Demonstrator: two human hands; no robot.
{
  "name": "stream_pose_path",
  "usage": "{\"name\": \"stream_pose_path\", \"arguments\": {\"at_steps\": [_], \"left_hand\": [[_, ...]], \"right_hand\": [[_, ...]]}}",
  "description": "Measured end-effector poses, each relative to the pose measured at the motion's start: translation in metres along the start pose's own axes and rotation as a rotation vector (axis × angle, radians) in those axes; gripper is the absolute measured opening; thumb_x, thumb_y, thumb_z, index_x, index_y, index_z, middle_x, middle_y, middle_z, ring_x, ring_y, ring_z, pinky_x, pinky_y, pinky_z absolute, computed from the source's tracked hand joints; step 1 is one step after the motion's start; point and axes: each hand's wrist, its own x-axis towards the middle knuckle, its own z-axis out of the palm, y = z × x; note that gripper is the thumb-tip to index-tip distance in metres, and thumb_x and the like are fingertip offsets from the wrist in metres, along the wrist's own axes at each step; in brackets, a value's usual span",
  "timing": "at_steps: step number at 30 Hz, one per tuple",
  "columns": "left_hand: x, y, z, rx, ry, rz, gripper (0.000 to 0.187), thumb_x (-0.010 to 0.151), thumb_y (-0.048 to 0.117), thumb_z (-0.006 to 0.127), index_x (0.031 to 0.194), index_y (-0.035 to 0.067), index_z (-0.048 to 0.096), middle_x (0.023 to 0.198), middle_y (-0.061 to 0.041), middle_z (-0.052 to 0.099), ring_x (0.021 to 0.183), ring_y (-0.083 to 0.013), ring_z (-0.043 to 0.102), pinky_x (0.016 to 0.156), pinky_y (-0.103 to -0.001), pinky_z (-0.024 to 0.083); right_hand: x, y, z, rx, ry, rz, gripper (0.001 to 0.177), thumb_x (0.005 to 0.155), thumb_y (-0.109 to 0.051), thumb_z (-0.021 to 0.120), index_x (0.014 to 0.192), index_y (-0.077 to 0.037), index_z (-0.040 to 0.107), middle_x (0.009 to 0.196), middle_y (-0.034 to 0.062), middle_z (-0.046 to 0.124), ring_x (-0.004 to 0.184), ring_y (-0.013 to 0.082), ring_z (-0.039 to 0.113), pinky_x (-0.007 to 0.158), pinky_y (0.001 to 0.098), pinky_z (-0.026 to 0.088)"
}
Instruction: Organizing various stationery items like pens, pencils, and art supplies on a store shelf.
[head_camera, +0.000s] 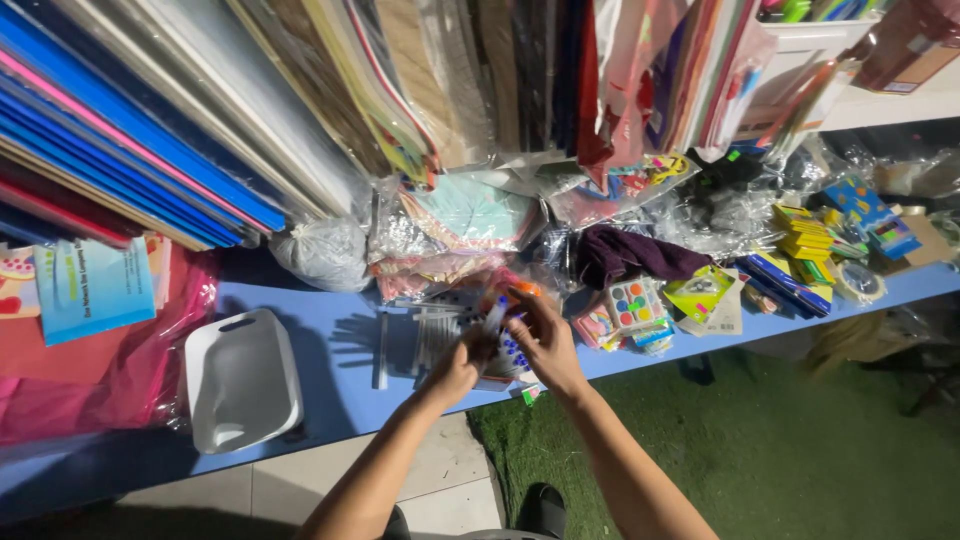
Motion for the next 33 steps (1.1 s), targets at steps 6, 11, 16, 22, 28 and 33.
{"name": "stream_pose_path", "arguments": {"at_steps": [6, 11, 16, 22, 28, 33], "left_hand": [[-0.001, 0.025, 0.031, -0.064, -0.081, 0.032, 0.031, 0.099, 0.000, 0.059, 0.129, 0.008, 0.062, 0.113, -0.009, 0.069, 0.104, -0.0184, 0.066, 0.091, -0.032, 0.055], [0.002, 0.033, 0.031, 0.155, 0.062, 0.214, 0.034, 0.089, -0.005, 0.070, 0.120, 0.009, 0.070, 0.110, -0.011, 0.064, 0.106, -0.0255, 0.064, 0.092, -0.034, 0.053], [-0.008, 0.077, 0.012, 0.313, 0.256, 0.331, 0.063, 0.081, 0.003, 0.079, 0.140, 0.006, 0.056, 0.128, -0.018, 0.056, 0.119, -0.0346, 0.056, 0.099, -0.042, 0.049], [-0.030, 0.024, 0.009, 0.460, 0.232, 0.290, 0.086, 0.078, 0.017, 0.083, 0.147, -0.007, 0.036, 0.144, -0.031, 0.041, 0.133, -0.0485, 0.039, 0.108, -0.053, 0.037], [-0.010, -0.089, 0.005, -0.042, 0.086, 0.043, 0.041, 0.099, 0.017, 0.062, 0.138, 0.007, 0.065, 0.139, -0.013, 0.063, 0.125, -0.0277, 0.066, 0.107, -0.040, 0.055], [0.022, -0.055, 0.005, 0.303, 0.143, 0.021, 0.037, 0.098, 0.019, 0.068, 0.132, 0.008, 0.062, 0.123, -0.016, 0.068, 0.116, -0.0304, 0.063, 0.098, -0.040, 0.052]], "right_hand": [[-0.013, -0.005, -0.009, -0.173, 0.012, -0.078, 0.026, 0.085, -0.001, 0.072, 0.110, -0.004, 0.069, 0.079, 0.0086, 0.069, 0.068, 0.0137, 0.062, 0.064, 0.0280, 0.053], [-0.020, 0.018, -0.002, -0.186, 0.115, -0.014, 0.013, 0.089, -0.002, 0.073, 0.101, -0.003, 0.069, 0.080, 0.0096, 0.073, 0.069, 0.0151, 0.069, 0.064, 0.0297, 0.056], [-0.018, 0.033, -0.004, -0.231, 0.070, -0.124, 0.017, 0.086, -0.001, 0.072, 0.102, -0.003, 0.067, 0.087, 0.0132, 0.075, 0.077, 0.0242, 0.077, 0.068, 0.0334, 0.059], [-0.030, 0.059, 0.012, -0.381, -0.096, -0.075, 0.020, 0.086, -0.003, 0.072, 0.105, -0.004, 0.066, 0.091, 0.0174, 0.073, 0.085, 0.0355, 0.075, 0.072, 0.0406, 0.059], [-0.036, 0.076, 0.036, -0.683, -0.196, -0.181, 0.038, 0.084, -0.004, 0.070, 0.118, -0.001, 0.054, 0.102, 0.0231, 0.064, 0.100, 0.0430, 0.063, 0.086, 0.0489, 0.053], [-0.042, 0.057, 0.046, -0.801, 0.059, -0.306, 0.065, 0.074, -0.014, 0.082, 0.132, -0.006, 0.054, 0.125, 0.0233, 0.053, 0.115, 0.0431, 0.053, 0.097, 0.0526, 0.042]]}}
